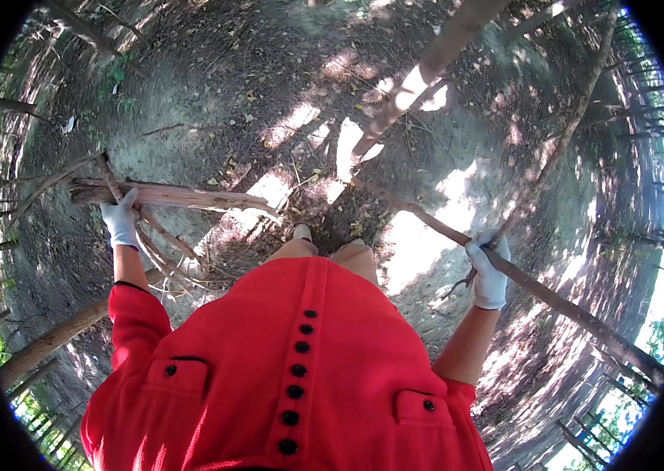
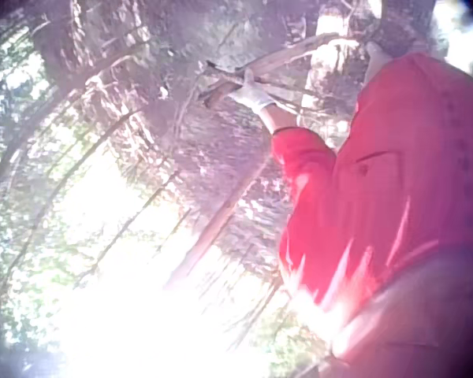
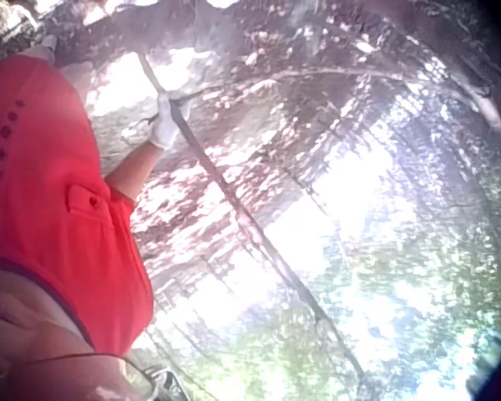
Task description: The person breaks a fallen log into smaller pieces using a machete, then gathers the resulting sticks and branches. They carry the bundle through a wooded area and place it onto a larger pile of branches.
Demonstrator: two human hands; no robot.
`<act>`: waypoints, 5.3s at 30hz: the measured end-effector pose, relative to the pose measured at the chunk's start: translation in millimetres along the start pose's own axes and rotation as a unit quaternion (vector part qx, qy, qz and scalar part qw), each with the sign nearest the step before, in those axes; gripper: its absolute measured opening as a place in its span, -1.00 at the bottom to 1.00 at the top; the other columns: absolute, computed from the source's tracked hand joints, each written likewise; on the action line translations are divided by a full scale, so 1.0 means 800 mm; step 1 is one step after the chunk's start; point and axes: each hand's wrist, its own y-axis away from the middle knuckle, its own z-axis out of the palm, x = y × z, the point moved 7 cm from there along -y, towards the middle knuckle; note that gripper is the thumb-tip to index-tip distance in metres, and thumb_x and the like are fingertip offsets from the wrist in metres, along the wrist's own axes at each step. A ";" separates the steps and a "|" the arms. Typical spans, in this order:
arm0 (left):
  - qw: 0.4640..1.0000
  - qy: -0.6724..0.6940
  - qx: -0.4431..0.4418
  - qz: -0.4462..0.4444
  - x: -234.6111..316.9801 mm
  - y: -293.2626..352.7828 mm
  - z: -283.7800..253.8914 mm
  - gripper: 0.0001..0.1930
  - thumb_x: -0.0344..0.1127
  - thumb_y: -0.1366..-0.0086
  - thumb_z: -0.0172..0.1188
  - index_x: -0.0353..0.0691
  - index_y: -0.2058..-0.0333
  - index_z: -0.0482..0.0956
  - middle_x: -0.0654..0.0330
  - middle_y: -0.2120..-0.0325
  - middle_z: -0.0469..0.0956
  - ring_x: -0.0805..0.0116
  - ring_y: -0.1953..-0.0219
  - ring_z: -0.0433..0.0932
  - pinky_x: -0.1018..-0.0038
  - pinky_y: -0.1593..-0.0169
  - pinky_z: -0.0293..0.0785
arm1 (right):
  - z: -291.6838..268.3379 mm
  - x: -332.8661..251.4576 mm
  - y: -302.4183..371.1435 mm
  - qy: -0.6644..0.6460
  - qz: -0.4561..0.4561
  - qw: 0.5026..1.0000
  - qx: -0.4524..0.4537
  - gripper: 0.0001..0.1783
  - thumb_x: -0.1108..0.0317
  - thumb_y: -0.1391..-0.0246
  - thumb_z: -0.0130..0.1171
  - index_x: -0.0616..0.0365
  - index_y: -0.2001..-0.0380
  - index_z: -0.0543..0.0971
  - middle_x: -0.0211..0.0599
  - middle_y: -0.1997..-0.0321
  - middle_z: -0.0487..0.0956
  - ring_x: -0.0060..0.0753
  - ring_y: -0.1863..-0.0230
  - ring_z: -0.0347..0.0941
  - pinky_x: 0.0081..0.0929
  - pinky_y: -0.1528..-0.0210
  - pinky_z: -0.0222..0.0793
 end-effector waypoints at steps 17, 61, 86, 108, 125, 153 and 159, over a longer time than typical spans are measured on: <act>0.998 -0.043 -0.013 0.033 0.032 -0.006 0.010 -0.46 -0.51 0.10 0.43 -0.30 0.10 0.41 0.24 0.28 0.52 0.41 0.23 0.51 0.47 0.15 0.46 | 0.076 -0.028 -0.056 0.019 0.009 0.998 0.055 -0.85 0.40 -0.07 0.19 0.05 0.37 0.40 -0.59 0.56 0.31 -0.75 0.60 0.16 -0.71 0.56 0.06; 0.998 -0.041 0.017 0.050 0.062 0.026 -0.023 -0.47 -0.49 0.10 0.44 -0.33 0.12 0.40 0.21 0.32 0.53 0.42 0.35 0.52 0.48 0.26 0.48 | 0.044 -0.006 0.025 0.026 -0.004 0.998 0.057 -0.78 0.37 0.00 0.24 0.12 0.33 0.41 -0.54 0.48 0.32 -0.69 0.48 0.21 -0.60 0.43 0.16; 0.986 -0.146 -0.055 0.060 0.089 0.022 0.067 -0.54 -0.35 0.14 0.46 -0.40 0.27 0.47 0.19 0.45 0.56 0.46 0.49 0.52 0.51 0.41 0.45 | -0.094 0.052 0.067 -0.067 0.125 0.934 0.327 -0.76 0.23 -0.11 0.23 0.07 0.24 0.43 -0.62 0.60 0.24 -0.79 0.63 0.09 -0.75 0.58 0.00; 0.913 -0.313 -0.235 -0.117 -0.005 -0.048 0.301 -0.39 -0.29 0.11 0.47 -0.45 0.10 0.45 -0.03 0.21 0.59 0.21 0.24 0.63 0.37 0.17 0.56 | -0.116 0.085 0.063 -0.069 0.122 0.937 0.319 -0.78 0.24 -0.12 0.24 0.09 0.25 0.49 -0.65 0.59 0.25 -0.80 0.63 0.00 -0.74 0.58 -0.08; 0.742 -0.418 -0.524 -0.027 -0.086 0.211 0.460 -0.43 -0.07 0.02 0.37 -0.38 0.11 0.53 -0.10 0.16 0.56 0.15 0.08 0.56 0.35 0.01 0.47 | -0.137 0.110 0.089 -0.120 0.154 0.914 0.357 -0.77 0.23 -0.10 0.25 0.03 0.31 0.42 -0.62 0.57 0.29 -0.77 0.66 0.03 -0.71 0.62 -0.05; 0.740 -0.233 -0.573 0.264 0.214 0.604 0.747 -0.76 -0.14 -0.14 0.24 -0.13 0.30 0.51 0.03 0.44 0.56 0.03 0.32 0.56 0.24 0.19 0.47 | -0.237 0.069 -0.010 -0.011 0.105 0.993 0.058 -0.88 0.34 -0.07 0.20 0.13 0.37 0.51 -0.58 0.58 0.35 -0.81 0.57 0.18 -0.72 0.61 0.07; 0.800 -0.207 -0.519 0.218 0.233 0.496 0.718 -0.65 -0.02 -0.18 0.25 -0.19 0.26 0.53 0.08 0.42 0.57 0.20 0.29 0.56 0.32 0.08 0.45 | -0.342 0.257 0.128 0.204 0.142 0.966 0.075 -0.83 0.40 -0.09 0.08 0.18 0.55 0.49 -0.46 0.67 0.34 -0.63 0.58 0.22 -0.51 0.50 0.17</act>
